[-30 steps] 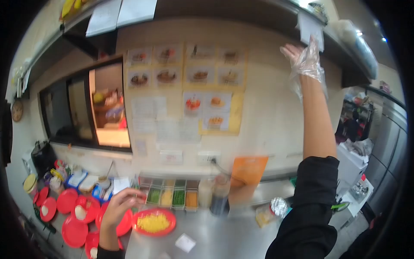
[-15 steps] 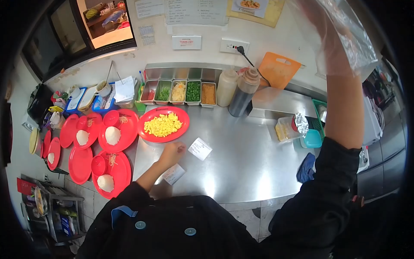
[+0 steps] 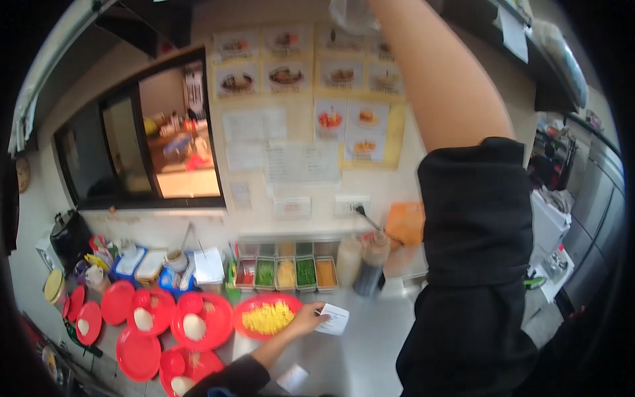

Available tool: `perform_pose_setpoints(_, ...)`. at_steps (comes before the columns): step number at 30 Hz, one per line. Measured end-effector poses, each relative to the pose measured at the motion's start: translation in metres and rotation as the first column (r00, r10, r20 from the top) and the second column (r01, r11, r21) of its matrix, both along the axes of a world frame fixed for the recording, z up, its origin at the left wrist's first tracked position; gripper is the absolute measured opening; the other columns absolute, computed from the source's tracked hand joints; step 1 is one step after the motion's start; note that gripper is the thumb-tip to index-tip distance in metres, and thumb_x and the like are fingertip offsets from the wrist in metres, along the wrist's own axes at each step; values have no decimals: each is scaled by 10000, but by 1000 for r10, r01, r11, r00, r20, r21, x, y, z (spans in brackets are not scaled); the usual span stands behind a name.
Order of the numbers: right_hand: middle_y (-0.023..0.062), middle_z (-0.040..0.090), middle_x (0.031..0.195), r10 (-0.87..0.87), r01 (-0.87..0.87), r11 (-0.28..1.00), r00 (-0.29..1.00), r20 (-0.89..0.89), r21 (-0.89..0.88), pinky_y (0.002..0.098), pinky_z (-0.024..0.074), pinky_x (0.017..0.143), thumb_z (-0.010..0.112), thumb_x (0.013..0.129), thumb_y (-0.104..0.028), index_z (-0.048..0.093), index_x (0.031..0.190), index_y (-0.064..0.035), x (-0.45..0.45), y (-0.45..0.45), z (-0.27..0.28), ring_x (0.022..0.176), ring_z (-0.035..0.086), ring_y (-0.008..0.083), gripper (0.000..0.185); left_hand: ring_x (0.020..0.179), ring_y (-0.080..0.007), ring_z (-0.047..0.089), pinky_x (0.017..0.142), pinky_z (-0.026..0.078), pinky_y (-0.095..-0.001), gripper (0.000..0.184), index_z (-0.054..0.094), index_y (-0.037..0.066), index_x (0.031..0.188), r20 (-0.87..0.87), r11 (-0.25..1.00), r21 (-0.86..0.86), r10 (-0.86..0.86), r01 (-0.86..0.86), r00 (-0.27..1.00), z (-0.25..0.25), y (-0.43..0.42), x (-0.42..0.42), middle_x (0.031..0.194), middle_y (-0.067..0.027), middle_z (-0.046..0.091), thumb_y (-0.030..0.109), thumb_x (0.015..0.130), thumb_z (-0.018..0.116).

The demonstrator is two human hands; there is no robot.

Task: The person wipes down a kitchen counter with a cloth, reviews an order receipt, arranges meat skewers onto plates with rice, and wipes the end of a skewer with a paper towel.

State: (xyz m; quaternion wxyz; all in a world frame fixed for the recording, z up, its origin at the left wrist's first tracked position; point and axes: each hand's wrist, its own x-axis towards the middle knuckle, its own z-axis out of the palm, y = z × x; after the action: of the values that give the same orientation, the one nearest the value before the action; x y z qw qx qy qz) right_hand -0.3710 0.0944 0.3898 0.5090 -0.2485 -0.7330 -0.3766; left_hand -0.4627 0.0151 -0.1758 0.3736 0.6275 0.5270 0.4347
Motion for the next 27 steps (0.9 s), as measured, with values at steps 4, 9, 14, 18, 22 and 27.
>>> perform_pose_setpoints(4,131,594,944,-177,183,982,980,-94,54,337,439,838,548,735,-195,566,931,-76,-17,-4,36,920,573,260,230,788,-104,576,696,470,-245,233,545,4,1038,371,943,279,67,-180,926,114,-7,-47,903,-54,613,46,812,581)
perform_pose_setpoints(9,109,618,906,-360,365,930,925,-124,27,326,437,833,544,722,-158,603,872,-82,-28,-42,30,898,584,248,178,810,-129,601,668,518,-260,259,510,-16,1090,655,839,359,85,-409,751,240,-58,-104,931,-78,606,86,853,538)
perform_pose_setpoints(14,159,585,968,246,-246,969,969,-2,-36,307,402,864,550,755,-221,576,977,-39,-3,-94,-84,962,538,229,288,797,-170,615,643,530,-264,267,502,-53,1089,641,842,344,113,-416,759,271,-106,-128,936,-108,602,96,867,500)
perform_pose_setpoints(18,82,612,767,569,-891,-37,353,-743,-453,232,449,616,676,730,-222,592,893,31,-4,-84,-227,638,567,134,313,813,-164,614,659,528,-263,271,500,-58,1094,614,875,276,157,-397,773,254,-120,-132,950,-117,602,102,875,496)
perform_pose_setpoints(22,44,606,736,170,-909,-184,345,-923,-373,175,459,593,662,732,4,600,868,17,-6,-98,-314,658,568,80,150,823,-153,611,678,526,-259,274,500,-59,1097,585,888,238,192,-393,788,237,-116,-125,961,-128,607,110,881,498)
perform_pose_setpoints(27,62,614,782,153,-893,-181,387,-909,-411,192,470,630,646,750,1,587,874,17,-8,-89,-377,687,576,88,138,852,-113,589,727,482,-224,280,491,-68,1114,521,913,249,156,-324,839,211,-102,-115,961,-114,616,94,886,493)
